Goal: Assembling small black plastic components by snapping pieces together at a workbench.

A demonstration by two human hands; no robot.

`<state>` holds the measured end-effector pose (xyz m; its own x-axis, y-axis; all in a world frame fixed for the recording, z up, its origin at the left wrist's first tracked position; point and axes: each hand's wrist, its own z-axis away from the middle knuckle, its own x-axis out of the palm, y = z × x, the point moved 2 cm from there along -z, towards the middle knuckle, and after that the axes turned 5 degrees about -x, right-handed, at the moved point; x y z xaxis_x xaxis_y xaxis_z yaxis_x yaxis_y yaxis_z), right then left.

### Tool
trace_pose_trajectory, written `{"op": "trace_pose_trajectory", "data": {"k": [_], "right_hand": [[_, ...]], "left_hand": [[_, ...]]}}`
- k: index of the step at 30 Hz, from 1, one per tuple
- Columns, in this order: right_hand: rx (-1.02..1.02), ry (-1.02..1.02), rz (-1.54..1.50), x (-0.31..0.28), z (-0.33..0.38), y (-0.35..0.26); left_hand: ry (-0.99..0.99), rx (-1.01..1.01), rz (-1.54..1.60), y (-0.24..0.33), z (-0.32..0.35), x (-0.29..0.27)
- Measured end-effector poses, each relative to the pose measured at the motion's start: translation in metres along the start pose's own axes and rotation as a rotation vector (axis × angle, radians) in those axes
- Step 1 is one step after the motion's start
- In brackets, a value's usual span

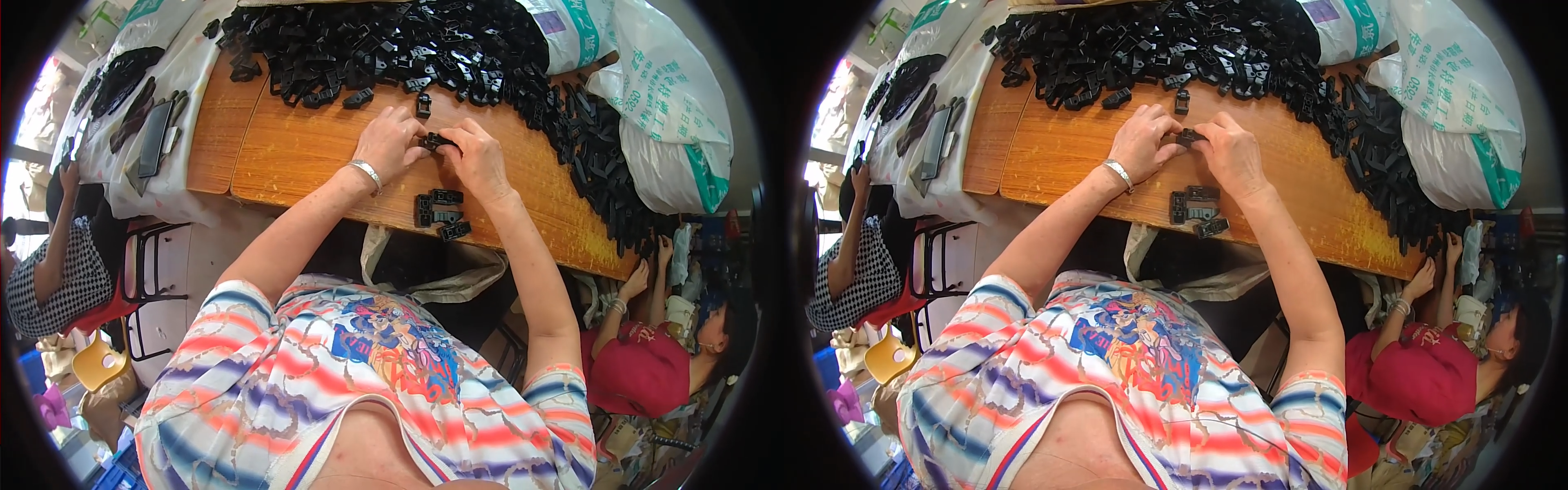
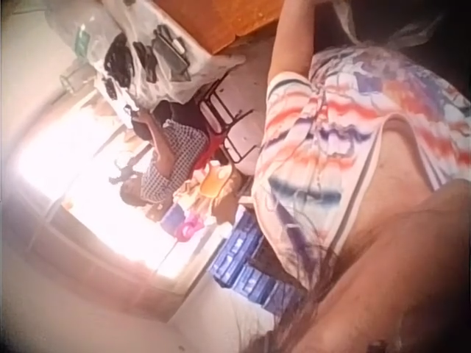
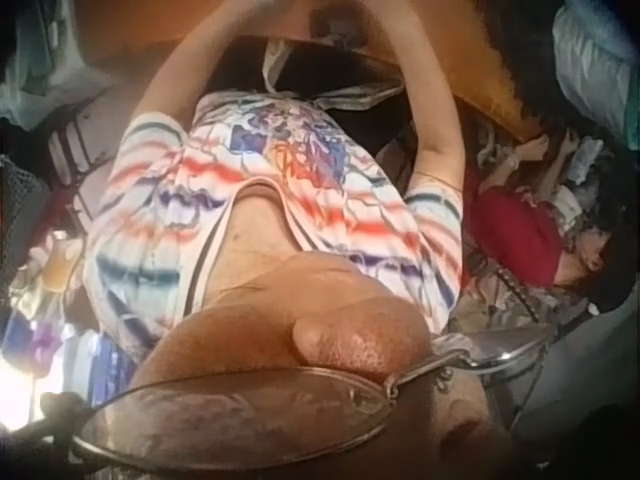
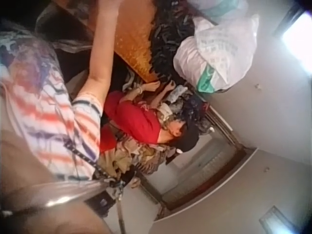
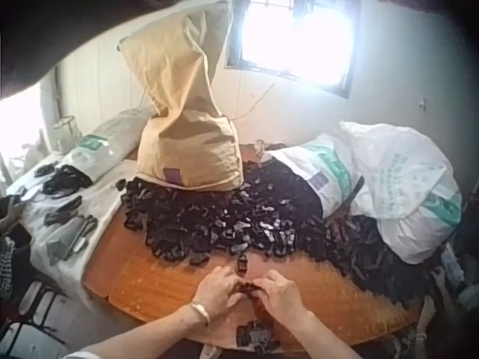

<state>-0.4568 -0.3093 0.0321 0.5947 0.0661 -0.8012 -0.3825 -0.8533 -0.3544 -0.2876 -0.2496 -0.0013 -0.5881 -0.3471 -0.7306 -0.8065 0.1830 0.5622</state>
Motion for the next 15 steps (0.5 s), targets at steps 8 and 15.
{"op": "trace_pose_trajectory", "data": {"k": [8, 15], "right_hand": [[-0.072, -0.047, 0.139, 0.01, 0.011, -0.012], [0.071, -0.251, -0.005, -0.014, 0.019, 0.001]], "left_hand": [[-0.005, 0.005, -0.001, 0.001, 0.0, -0.001], [-0.278, 0.093, 0.136, -0.007, -0.008, -0.012]]}}
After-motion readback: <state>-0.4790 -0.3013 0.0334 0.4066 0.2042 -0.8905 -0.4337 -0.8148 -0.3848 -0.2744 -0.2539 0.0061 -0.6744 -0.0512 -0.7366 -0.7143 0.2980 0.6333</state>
